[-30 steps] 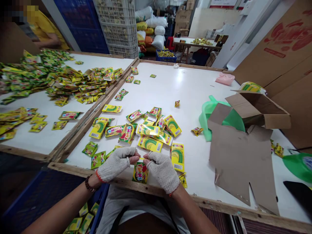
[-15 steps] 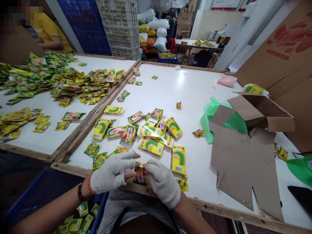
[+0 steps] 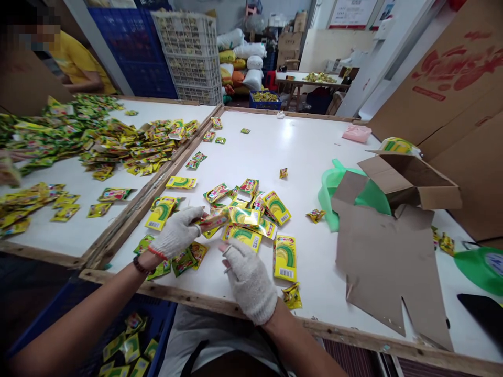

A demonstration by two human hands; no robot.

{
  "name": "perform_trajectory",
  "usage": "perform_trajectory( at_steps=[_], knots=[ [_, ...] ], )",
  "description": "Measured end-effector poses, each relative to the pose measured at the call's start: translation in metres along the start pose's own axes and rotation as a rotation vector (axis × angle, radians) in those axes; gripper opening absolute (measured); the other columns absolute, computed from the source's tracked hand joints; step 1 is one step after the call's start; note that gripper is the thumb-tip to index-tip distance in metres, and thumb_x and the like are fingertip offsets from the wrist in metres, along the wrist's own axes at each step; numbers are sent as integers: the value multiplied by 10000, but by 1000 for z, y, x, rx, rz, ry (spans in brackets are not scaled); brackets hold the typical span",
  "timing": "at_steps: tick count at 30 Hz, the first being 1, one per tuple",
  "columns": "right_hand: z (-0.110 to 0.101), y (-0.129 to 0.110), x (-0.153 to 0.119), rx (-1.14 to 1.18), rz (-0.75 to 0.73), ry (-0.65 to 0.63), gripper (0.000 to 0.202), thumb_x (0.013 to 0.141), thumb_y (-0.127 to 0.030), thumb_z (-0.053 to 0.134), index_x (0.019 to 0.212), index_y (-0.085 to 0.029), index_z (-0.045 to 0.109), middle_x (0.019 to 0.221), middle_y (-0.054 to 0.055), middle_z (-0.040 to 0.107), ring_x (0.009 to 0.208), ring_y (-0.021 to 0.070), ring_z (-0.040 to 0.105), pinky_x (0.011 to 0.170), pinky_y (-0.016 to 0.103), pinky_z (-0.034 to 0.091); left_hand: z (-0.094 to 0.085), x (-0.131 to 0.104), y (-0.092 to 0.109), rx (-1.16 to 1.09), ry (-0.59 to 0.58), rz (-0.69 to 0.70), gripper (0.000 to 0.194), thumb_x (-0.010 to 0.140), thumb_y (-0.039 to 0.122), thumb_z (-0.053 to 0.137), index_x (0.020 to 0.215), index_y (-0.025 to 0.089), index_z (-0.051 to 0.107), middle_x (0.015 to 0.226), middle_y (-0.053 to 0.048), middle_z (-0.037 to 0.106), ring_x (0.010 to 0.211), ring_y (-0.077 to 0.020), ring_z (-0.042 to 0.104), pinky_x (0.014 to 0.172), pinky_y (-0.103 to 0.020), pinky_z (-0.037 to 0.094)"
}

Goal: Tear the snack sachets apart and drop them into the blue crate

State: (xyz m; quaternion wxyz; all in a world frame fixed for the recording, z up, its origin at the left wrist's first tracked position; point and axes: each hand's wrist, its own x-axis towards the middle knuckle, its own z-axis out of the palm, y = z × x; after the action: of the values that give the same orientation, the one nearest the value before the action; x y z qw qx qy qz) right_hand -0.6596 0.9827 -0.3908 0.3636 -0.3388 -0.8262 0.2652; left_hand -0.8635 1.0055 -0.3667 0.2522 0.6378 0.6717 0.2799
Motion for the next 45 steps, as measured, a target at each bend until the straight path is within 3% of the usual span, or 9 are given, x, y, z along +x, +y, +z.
perform_trajectory(
  at_steps=[3,5,9,15,23,28,32,40,45],
  knots=[
    [-13,10,10,-177,-62,-10,477,752,-84,516,1216,-191,523,1226,121,554,1117,271,503,953,448,412,-1,-17,24,87,-163,370,286,645,27,476,858,186,583,858,-25,593,840,-174,533,758,-279,430],
    [-14,11,10,-144,27,-72,493,737,-96,530,1219,-199,511,1135,106,609,1035,263,555,911,436,448,8,-30,32,61,-117,410,336,648,20,494,923,201,558,932,-33,593,919,-191,533,831,-315,429],
    [-2,14,-13,152,394,-55,439,776,-171,525,1211,-208,479,946,42,673,850,188,631,777,325,530,45,-55,21,-258,180,19,336,688,211,638,959,198,441,955,-38,551,898,-183,561,822,-335,470],
    [6,26,-48,316,546,-22,349,790,-243,539,1131,-186,580,1097,69,647,1026,217,586,914,374,473,85,-76,5,-775,-39,-208,272,767,269,576,985,181,440,882,-25,577,769,-140,580,701,-271,495],
    [-14,30,-19,224,453,-107,160,761,-247,530,778,-171,671,760,48,677,731,194,625,694,341,533,55,-61,10,-564,-196,7,70,774,208,564,765,139,569,746,-4,571,729,-125,535,690,-234,434],
    [-8,31,-15,247,364,-11,287,753,-195,531,1018,-192,642,962,61,694,879,201,641,800,351,526,53,-60,12,-814,-263,-65,297,781,203,552,1066,186,469,895,-21,602,790,-133,574,718,-248,450],
    [-10,24,-19,173,221,-94,250,775,-190,498,925,-189,698,918,69,715,857,210,657,802,358,531,44,-57,17,-465,-247,17,186,828,285,509,853,135,615,777,-17,604,754,-138,549,691,-231,410],
    [-23,11,-5,146,443,-149,198,745,-229,573,863,-170,721,822,63,731,757,222,679,680,325,565,30,-43,25,-314,-326,59,195,812,278,534,777,118,640,691,8,576,670,-110,522,602,-189,387],
    [-21,21,-23,166,138,-163,262,793,-172,515,990,-197,686,951,74,711,853,188,670,773,317,556,33,-57,14,-281,-288,289,228,853,266,484,748,129,634,696,-14,571,669,-108,523,637,-204,405]
  ],
)
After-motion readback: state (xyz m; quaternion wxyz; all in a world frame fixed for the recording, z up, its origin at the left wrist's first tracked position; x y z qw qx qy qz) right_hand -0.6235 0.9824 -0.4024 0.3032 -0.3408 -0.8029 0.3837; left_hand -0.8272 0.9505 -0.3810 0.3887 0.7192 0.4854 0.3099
